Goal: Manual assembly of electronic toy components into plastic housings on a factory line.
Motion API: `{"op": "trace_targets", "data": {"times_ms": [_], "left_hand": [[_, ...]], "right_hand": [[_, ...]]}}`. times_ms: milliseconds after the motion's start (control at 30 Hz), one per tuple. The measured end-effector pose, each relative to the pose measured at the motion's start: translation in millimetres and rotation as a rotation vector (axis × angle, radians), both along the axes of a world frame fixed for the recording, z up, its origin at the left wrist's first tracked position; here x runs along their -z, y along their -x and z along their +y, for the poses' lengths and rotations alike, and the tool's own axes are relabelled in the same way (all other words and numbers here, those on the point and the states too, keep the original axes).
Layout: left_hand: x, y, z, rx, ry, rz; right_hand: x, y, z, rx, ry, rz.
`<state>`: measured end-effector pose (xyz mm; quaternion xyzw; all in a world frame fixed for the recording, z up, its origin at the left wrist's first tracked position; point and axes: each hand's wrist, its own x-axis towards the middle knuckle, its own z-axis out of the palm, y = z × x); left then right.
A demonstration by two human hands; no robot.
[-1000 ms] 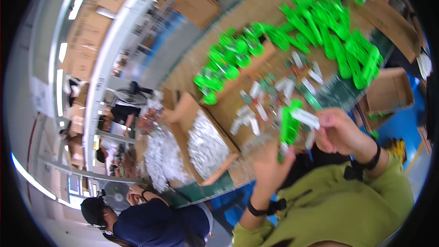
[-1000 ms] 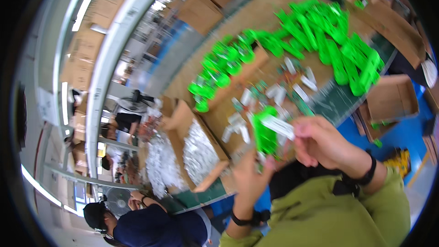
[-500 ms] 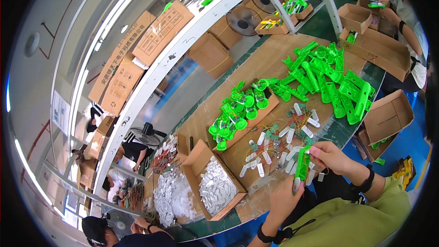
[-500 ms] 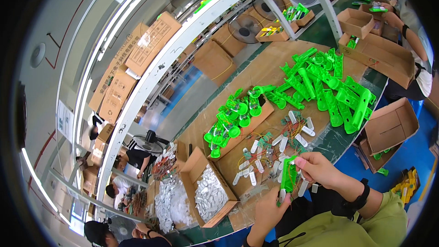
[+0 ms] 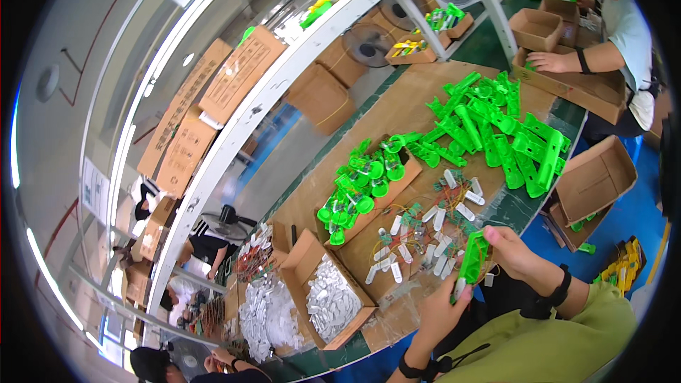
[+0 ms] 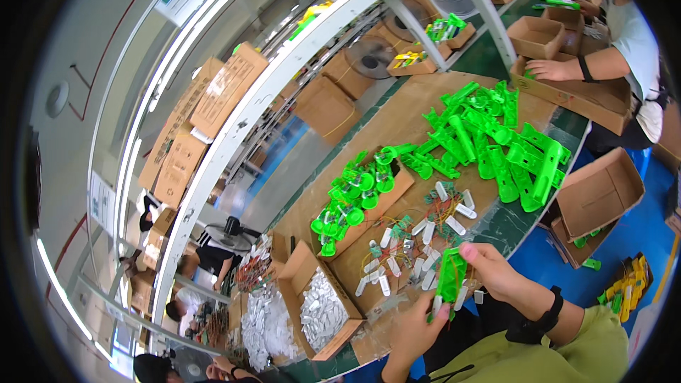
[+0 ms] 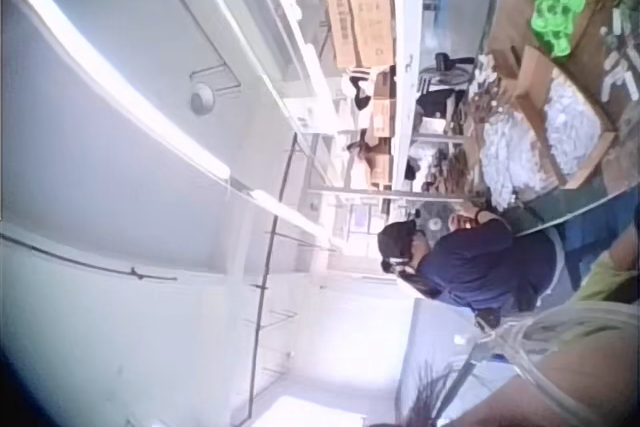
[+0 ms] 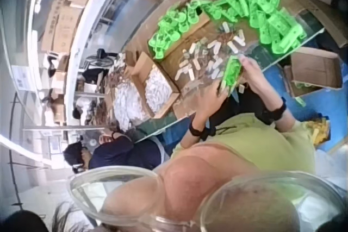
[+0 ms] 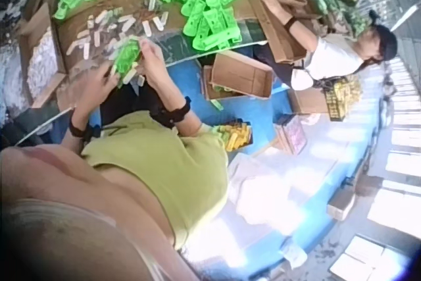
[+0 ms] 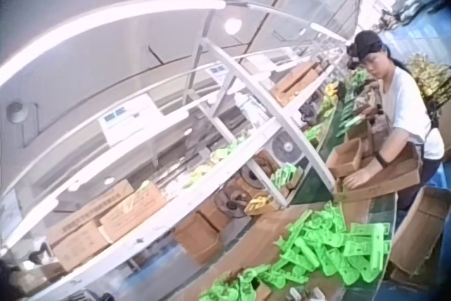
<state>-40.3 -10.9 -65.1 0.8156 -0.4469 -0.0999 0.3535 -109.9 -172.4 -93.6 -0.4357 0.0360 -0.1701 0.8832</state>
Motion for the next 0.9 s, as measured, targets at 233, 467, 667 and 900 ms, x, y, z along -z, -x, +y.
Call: {"op": "trace_targets", "data": {"times_ms": [233, 467, 667, 900], "left_hand": [[18.4, 6.6, -7.6, -0.021, 0.106, 0.164], [34.9, -4.8, 15.5, -0.065, 0.285, 0.344], [39.8, -8.3, 24.0, -0.022, 0.390, 0.445], [32.6, -7.6, 19.4, -0.122, 0.397, 0.464]], "right_hand": [[-8.1, -12.7, 4.4, 0.066, -0.175, 0.055], [19.5, -6.3, 17.2, -0.194, 0.325, 0.099], [16.4, -2.2, 36.7, -0.243, 0.581, 0.070], [3.7, -7.4, 41.1, -0.119, 0.619, 0.143]]}}
